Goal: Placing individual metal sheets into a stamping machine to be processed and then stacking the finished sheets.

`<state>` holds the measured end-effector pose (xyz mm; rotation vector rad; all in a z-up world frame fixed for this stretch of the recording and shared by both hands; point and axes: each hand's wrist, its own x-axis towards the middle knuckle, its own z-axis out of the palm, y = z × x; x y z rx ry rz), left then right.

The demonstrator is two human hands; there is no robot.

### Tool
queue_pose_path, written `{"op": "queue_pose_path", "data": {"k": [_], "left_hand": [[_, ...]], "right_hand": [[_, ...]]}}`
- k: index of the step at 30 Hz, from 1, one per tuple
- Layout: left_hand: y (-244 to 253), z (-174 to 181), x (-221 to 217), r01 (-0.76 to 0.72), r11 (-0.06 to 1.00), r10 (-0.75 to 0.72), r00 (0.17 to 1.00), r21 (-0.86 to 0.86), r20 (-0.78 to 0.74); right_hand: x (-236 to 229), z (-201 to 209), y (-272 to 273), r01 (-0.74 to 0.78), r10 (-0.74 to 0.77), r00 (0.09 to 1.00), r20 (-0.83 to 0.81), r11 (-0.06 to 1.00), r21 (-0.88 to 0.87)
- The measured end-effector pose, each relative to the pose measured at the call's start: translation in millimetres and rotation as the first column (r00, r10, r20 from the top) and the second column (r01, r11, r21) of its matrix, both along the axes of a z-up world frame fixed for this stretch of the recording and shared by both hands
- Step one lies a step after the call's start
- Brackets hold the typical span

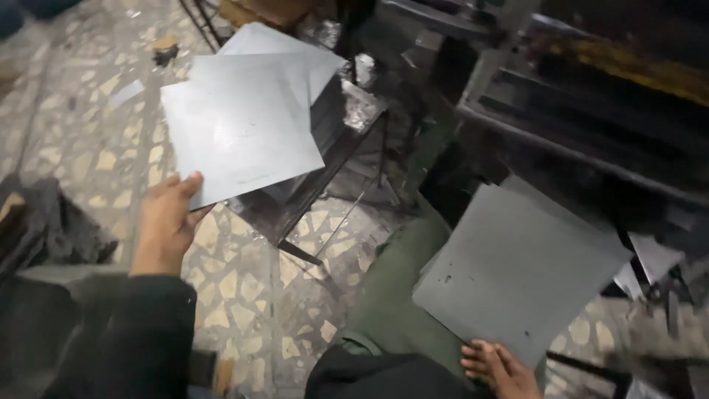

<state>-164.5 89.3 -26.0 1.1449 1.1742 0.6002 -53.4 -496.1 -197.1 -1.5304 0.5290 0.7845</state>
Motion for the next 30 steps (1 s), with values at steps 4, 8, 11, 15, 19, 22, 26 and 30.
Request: {"op": "queue_pose_path", "data": {"k": [4, 8, 11, 15, 19, 22, 26, 30], "left_hand": [[-16, 22, -7, 0.284, 0.913, -0.18, 0.925, 0.292, -0.336], [-10, 2, -32, 0.758, 0.166, -0.297, 0.648, 0.631, -0.701], [-23, 1, -10, 0.782, 0.043, -0.072, 0.623, 0.622, -0.779], [-39, -28, 25, 0.241, 0.947, -0.25, 0.968, 0.213, 0.014], [-126, 18, 75, 0.458, 0.876, -0.432, 0.885, 0.155, -0.172], [-185, 10, 109, 0.668, 0.744, -0.647, 0.726, -0.011, 0.233], [-256, 48, 166, 0.768, 0.621, -0.754, 0.64, -0.156, 0.146], [-280, 25, 215, 0.728, 0.679, -0.682, 0.672, -0.091, 0.288]], "right_hand": [[-9, 37, 15, -0.005, 0.005, 1.0, 0.007, 0.997, -0.077], [-16, 34, 7, -0.034, 0.035, 0.996, 0.079, 0.999, -0.02], [-20, 38, 9, 0.002, -0.001, 0.996, 0.092, 1.0, -0.012], [-12, 52, 21, -0.045, 0.017, 0.979, 0.201, 0.989, 0.138], [4, 85, 58, -0.115, 0.027, 0.963, 0.267, 0.941, 0.318], [15, 119, 84, -0.275, 0.099, 0.847, 0.522, 0.922, 0.272], [29, 153, 106, -0.081, -0.226, 0.853, 0.471, 0.834, 0.546], [78, 195, 116, 0.235, -0.499, 0.774, 0.391, 0.798, 0.554]]}}
